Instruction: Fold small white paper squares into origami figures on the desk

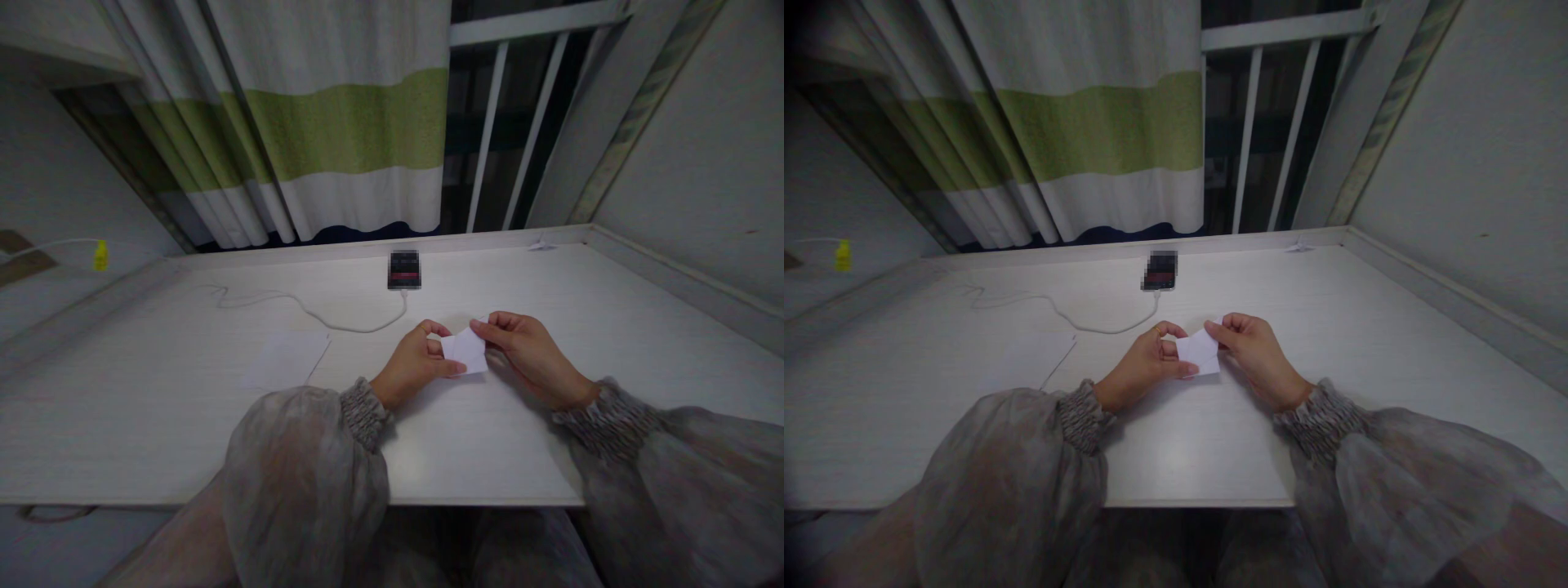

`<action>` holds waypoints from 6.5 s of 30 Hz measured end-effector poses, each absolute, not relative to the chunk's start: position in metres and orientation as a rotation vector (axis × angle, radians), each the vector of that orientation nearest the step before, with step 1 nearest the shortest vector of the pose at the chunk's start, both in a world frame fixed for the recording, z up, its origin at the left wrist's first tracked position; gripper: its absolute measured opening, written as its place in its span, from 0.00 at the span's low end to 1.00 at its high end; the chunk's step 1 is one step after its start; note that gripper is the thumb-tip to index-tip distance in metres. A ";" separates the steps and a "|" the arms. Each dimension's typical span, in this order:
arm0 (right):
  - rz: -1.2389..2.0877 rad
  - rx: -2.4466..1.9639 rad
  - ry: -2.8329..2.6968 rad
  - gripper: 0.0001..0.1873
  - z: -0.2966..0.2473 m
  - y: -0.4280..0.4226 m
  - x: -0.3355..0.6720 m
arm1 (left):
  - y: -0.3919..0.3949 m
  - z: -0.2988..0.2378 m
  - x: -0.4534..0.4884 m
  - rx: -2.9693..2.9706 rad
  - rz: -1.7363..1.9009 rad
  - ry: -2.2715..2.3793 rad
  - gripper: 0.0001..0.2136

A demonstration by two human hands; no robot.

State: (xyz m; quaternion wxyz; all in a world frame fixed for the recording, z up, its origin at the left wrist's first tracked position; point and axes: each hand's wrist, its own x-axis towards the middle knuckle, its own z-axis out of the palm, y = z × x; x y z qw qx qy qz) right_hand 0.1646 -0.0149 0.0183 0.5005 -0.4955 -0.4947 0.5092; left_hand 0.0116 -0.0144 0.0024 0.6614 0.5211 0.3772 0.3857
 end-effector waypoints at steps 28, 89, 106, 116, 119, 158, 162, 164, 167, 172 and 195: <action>0.362 -1.384 -2.193 0.11 -0.009 -0.009 0.184 | -0.006 -0.006 -0.004 2.672 0.611 1.078 0.09; -0.116 -0.839 -2.621 0.18 -0.010 -0.018 0.191 | -0.013 0.006 -0.005 2.916 0.317 1.084 0.12; 0.327 -0.982 -2.759 0.20 -0.001 -0.015 0.200 | -0.015 0.005 -0.003 3.064 0.319 0.950 0.14; 0.210 -0.958 -2.805 0.22 -0.005 -0.014 0.203 | -0.012 0.004 -0.007 3.131 0.203 0.917 0.21; 0.225 -0.916 -2.808 0.23 -0.007 -0.013 0.206 | -0.003 0.006 -0.022 3.025 0.188 0.771 0.16; 0.075 -0.903 -2.682 0.17 -0.002 -0.010 0.213 | 0.004 0.000 -0.033 2.787 0.419 0.697 0.09; -0.081 -0.885 -2.656 0.17 -0.004 -0.007 0.210 | 0.003 -0.001 -0.031 2.808 0.485 0.687 0.09; -0.106 -0.859 -2.679 0.16 -0.006 -0.005 0.209 | 0.003 -0.001 -0.030 2.807 0.495 0.695 0.09; -0.131 -0.805 -2.679 0.15 -0.009 -0.002 0.207 | 0.005 -0.001 -0.029 2.789 0.510 0.690 0.10; -0.345 -0.697 -2.716 0.13 -0.009 0.000 0.206 | 0.006 -0.003 -0.028 2.765 0.513 0.692 0.13; -0.390 -0.766 -2.621 0.14 -0.002 -0.009 0.196 | 0.006 -0.006 -0.028 2.597 0.707 0.746 0.12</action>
